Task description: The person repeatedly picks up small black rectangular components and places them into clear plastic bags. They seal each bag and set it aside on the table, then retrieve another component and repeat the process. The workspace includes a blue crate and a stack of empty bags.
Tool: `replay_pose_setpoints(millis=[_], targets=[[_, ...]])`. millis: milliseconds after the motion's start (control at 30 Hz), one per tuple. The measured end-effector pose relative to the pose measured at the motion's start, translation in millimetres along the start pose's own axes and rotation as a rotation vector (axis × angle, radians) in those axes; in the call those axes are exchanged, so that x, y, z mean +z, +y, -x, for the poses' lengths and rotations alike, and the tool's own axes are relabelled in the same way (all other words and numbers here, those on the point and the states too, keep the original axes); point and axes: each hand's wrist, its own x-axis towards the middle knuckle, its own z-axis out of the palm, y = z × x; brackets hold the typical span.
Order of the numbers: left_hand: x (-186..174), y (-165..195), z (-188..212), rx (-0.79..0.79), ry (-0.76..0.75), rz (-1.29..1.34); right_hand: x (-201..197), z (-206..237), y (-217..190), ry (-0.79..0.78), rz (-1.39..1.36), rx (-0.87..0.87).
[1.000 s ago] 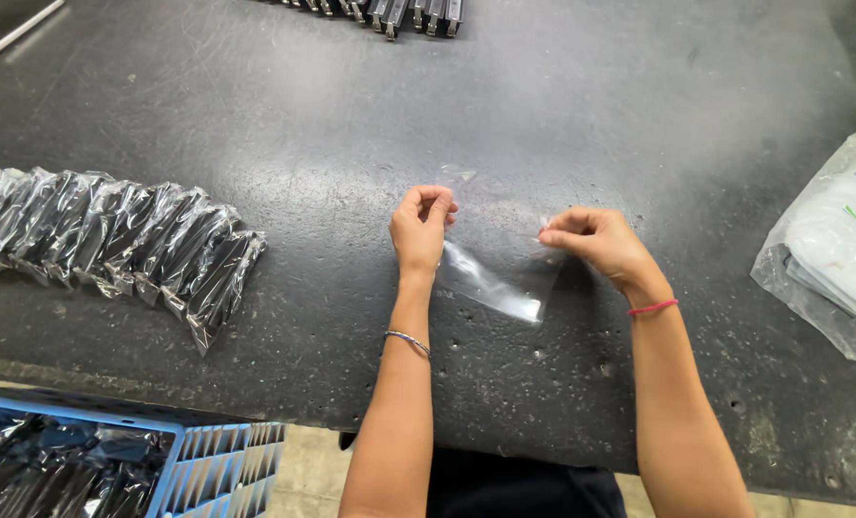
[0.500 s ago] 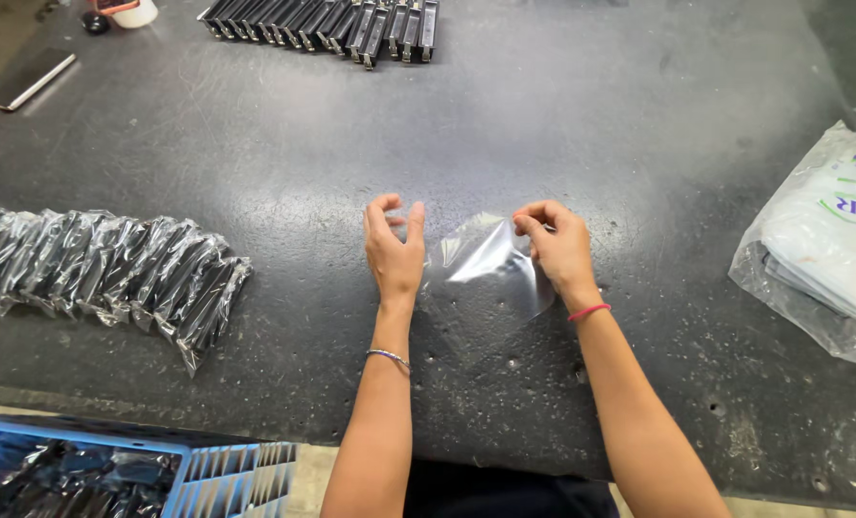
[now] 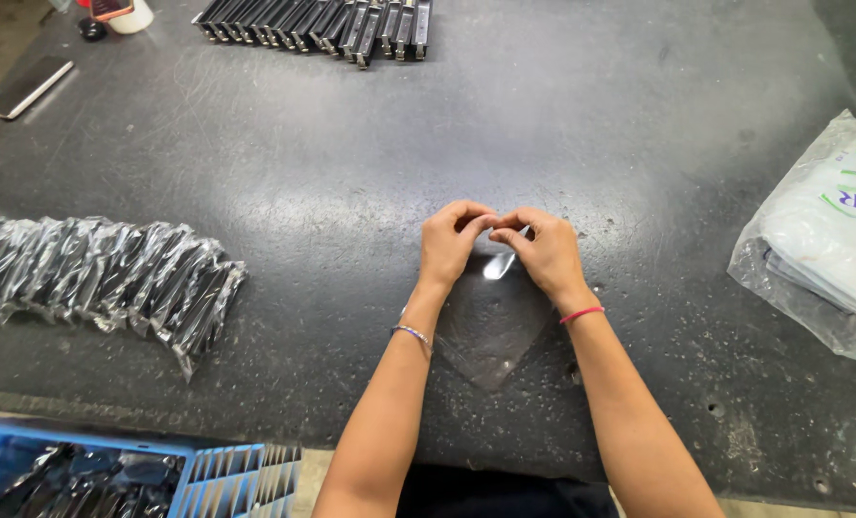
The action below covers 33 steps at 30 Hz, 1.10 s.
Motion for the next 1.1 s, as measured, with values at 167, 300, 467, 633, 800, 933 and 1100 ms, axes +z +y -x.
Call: replay_pose_setpoints(millis=[167,300,467,633,800,933,1100], targets=[[-7,-9,-15,-0.049,0.118,0.015,4,-18,20,-0.010,-0.163,0.148],[-10,-8,-28,-0.093,0.096,0.027,9,-36,32,0.004,-0.223,0.199],[-9,-12,-36,-0.085,0.031,0.023,19,-44,36,0.044,-0.165,0.240],[-4,-15,-29,-0.050,0.055,-0.069,23,-38,27,0.091,-0.088,0.079],[0,-9,-17,-0.039,0.082,-0.206,26,-29,13,0.078,0.011,0.057],[3,-3,-8,-0.036,0.109,-0.257,30,-22,8,0.063,0.093,0.122],[-3,-2,-11,-0.029,0.119,0.001,29,-21,8,0.038,-0.177,0.191]])
